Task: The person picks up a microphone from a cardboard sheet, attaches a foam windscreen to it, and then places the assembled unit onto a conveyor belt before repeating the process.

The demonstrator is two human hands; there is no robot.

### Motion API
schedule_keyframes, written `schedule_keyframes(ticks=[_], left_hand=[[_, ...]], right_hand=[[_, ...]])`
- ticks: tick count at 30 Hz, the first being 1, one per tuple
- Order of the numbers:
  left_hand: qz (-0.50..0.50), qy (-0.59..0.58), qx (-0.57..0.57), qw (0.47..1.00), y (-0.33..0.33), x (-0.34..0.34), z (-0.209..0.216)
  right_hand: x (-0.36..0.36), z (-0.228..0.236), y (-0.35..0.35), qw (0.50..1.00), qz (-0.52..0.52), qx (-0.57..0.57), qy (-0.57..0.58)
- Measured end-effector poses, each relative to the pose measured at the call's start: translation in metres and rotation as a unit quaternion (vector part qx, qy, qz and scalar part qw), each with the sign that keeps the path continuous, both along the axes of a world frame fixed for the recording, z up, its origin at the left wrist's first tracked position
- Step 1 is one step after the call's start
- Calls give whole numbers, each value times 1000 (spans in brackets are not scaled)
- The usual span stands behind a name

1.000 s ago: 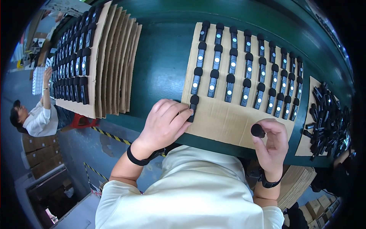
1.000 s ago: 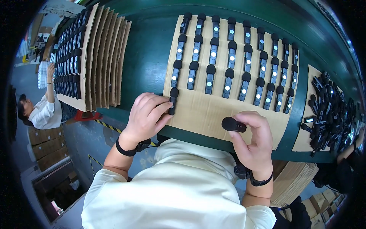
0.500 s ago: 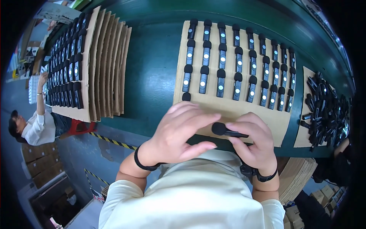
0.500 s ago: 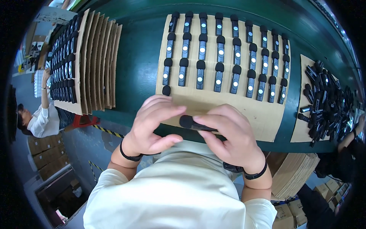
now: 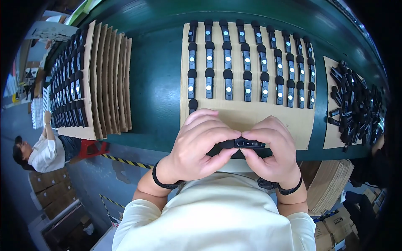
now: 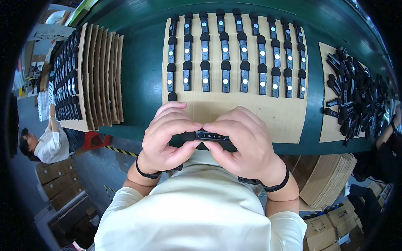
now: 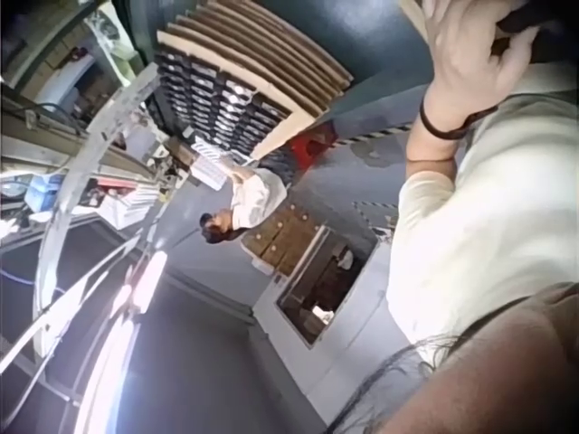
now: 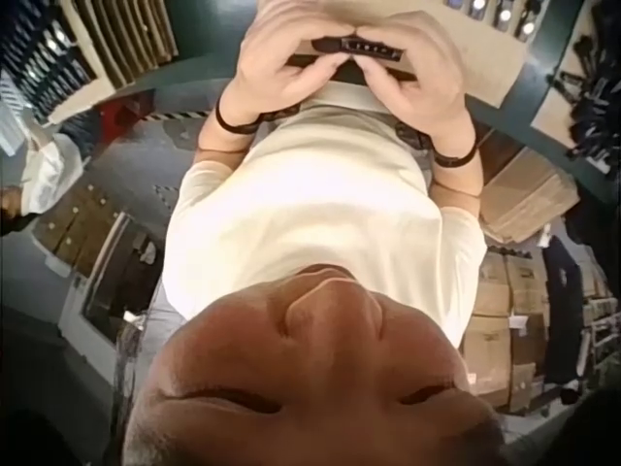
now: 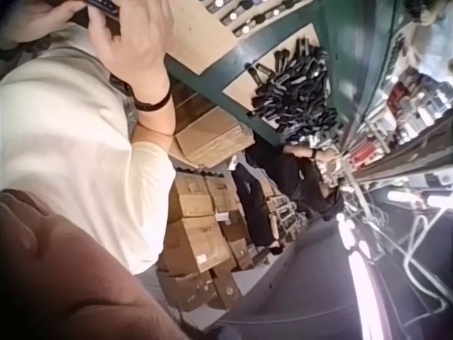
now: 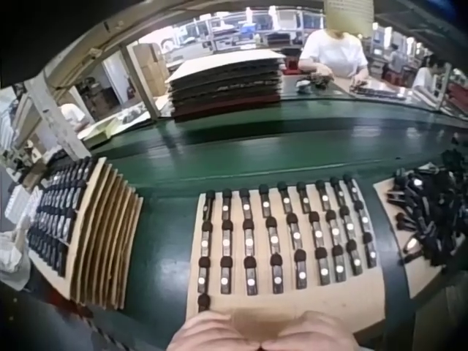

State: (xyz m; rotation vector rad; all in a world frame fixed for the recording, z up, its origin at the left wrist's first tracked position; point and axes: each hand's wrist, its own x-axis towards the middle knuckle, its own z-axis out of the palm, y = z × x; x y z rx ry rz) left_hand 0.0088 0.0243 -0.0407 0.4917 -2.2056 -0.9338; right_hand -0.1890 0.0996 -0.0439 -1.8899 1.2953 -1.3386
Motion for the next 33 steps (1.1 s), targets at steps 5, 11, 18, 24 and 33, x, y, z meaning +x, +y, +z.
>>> schedule_keyframes(ticks=[5, 11, 18, 24, 33], left_hand=[[1, 6, -6, 1000, 1, -3, 0], [17, 28, 16, 999, 0, -2, 1], [11, 35, -18, 999, 1, -3, -4], [5, 21, -10, 1000, 1, -3, -2], [13, 11, 1, 1000, 0, -2, -11]], right_hand=[[-1, -4, 1, 1000, -4, -25, -11], [-2, -4, 3, 999, -10, -24, -28], [-5, -8, 8, 995, 4, 56, -87], [-7, -12, 9, 995, 9, 56, -77], [1, -10, 6, 998, -28, -18, -59]])
